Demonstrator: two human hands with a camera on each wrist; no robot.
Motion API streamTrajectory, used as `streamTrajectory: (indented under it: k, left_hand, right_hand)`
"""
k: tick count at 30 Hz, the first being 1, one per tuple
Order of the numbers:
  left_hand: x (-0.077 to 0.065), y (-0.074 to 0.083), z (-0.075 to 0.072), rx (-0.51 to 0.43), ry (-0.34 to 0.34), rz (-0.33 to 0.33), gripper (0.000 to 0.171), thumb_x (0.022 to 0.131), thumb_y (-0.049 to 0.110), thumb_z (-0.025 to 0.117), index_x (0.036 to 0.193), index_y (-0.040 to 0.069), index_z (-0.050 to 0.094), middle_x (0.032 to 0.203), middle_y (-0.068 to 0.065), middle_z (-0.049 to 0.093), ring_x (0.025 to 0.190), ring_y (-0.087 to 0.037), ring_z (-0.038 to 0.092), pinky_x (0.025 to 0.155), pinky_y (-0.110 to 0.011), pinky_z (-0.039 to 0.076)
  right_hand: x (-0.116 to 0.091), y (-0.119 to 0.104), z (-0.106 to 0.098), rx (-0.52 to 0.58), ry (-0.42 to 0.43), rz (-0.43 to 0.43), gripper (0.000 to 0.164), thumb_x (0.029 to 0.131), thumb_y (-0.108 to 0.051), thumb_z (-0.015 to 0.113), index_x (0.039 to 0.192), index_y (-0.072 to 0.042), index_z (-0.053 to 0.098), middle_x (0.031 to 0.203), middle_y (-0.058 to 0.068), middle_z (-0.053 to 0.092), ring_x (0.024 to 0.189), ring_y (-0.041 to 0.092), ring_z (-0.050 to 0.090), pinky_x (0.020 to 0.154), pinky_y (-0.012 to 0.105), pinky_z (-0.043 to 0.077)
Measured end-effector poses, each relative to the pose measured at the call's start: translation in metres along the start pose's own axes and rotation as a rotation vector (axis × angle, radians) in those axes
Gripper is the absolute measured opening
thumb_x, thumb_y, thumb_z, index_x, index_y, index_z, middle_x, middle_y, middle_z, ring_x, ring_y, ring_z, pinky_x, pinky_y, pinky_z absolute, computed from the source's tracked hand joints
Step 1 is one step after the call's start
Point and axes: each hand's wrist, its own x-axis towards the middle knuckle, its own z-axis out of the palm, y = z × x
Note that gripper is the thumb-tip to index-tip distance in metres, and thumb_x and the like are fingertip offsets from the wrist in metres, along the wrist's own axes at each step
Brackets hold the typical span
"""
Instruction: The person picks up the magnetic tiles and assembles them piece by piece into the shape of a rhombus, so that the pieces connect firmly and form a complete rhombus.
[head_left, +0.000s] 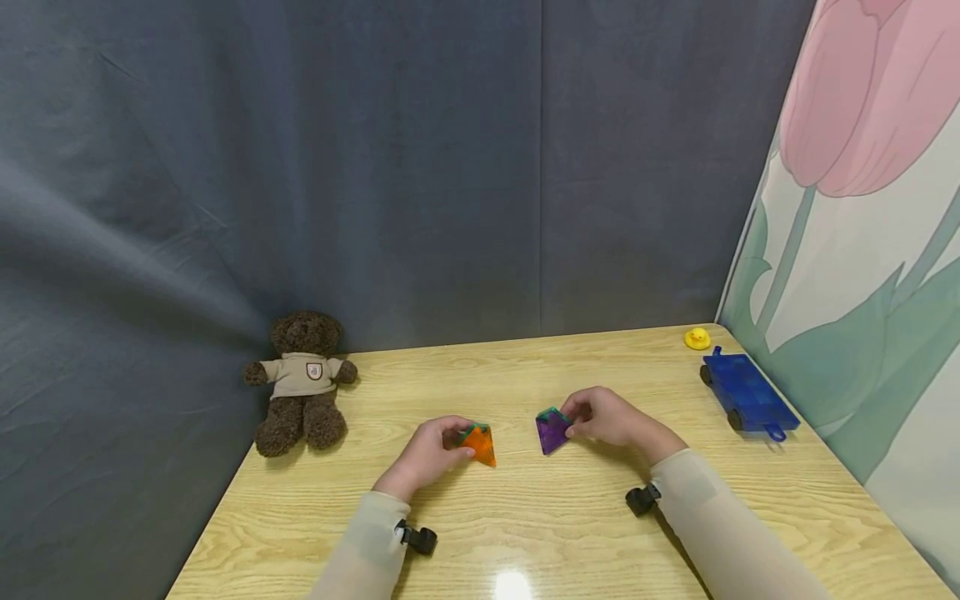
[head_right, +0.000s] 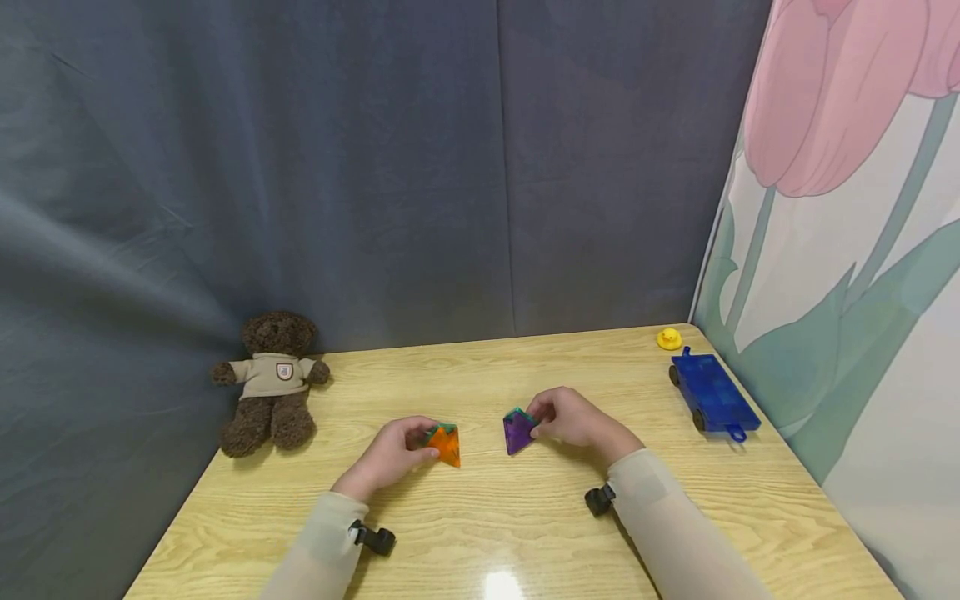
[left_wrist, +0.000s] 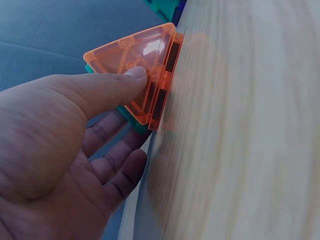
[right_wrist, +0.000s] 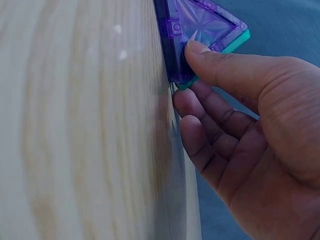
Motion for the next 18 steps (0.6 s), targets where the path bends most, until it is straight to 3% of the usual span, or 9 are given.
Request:
streamTrajectory:
  k: [18]
  left_hand:
    - [0.006, 0.012, 0.016, 0.002, -0.031, 0.012, 0.036, 0.097, 0.015, 0.078, 0.131, 0.024, 0.071, 0.119, 0.005, 0.071, 0.106, -0.014, 0.068, 0.091, -0.033, 0.058]
  right_hand:
    - [0.001, -0.011, 0.013, -0.006, -0.030, -0.012, 0.017, 0.089, -0.004, 0.083, 0.099, -0.013, 0.074, 0.091, 0.000, 0.069, 0.081, 0.020, 0.063, 0.063, 0.030, 0.055]
